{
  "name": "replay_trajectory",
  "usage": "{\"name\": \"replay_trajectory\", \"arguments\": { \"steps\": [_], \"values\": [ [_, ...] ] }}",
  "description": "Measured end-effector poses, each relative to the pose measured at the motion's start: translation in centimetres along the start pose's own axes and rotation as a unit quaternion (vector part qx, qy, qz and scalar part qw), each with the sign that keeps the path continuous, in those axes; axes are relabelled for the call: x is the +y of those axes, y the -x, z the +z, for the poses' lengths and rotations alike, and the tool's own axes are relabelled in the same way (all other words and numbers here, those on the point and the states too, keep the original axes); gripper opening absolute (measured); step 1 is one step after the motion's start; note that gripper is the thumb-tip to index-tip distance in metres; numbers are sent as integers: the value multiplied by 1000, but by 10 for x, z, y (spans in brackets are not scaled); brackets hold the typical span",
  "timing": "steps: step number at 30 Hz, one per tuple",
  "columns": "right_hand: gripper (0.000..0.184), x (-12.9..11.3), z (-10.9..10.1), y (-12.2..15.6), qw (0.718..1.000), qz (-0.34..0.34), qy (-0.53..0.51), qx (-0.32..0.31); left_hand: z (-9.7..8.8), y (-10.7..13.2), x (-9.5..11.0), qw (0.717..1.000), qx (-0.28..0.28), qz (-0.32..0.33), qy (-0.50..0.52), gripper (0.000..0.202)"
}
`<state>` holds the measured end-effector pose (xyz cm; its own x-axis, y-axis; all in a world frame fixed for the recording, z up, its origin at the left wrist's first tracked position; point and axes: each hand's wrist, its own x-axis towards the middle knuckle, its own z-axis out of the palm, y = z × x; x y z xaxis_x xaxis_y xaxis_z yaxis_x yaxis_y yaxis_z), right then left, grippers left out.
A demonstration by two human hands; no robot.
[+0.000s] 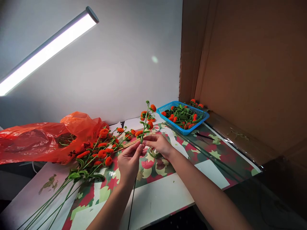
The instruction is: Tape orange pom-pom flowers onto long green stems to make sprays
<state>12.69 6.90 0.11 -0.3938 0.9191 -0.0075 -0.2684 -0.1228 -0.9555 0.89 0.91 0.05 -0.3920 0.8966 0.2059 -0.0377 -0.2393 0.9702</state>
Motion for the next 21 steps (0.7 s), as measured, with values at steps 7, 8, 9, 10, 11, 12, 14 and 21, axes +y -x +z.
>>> {"name": "replay_trajectory", "arguments": {
  "steps": [7,8,9,10,11,12,14,21],
  "values": [
    [32,-1,-1,0,998,16,-33,-55,-1,-5,-1,992,-31,-86,92,28],
    [30,-1,-1,0,996,13,-45,-77,-2,-6,-1,987,-44,-104,114,28],
    [29,-1,-1,1,993,12,-59,-100,-1,-7,-1,981,-56,-125,135,29],
    [28,-1,-1,1,990,13,-73,-117,-1,-8,-1,975,-66,-144,154,29],
    [27,-1,-1,1,988,15,-86,-127,-1,-8,0,969,-74,-163,170,30],
    [27,-1,0,1,987,18,-96,-127,0,-8,1,963,-80,-181,182,30],
    [28,-1,0,1,989,27,-101,-105,1,-7,2,954,-89,-208,198,31],
    [33,5,3,-2,999,9,-37,3,2,-5,-1,958,-95,-226,149,34]
  ]
}}
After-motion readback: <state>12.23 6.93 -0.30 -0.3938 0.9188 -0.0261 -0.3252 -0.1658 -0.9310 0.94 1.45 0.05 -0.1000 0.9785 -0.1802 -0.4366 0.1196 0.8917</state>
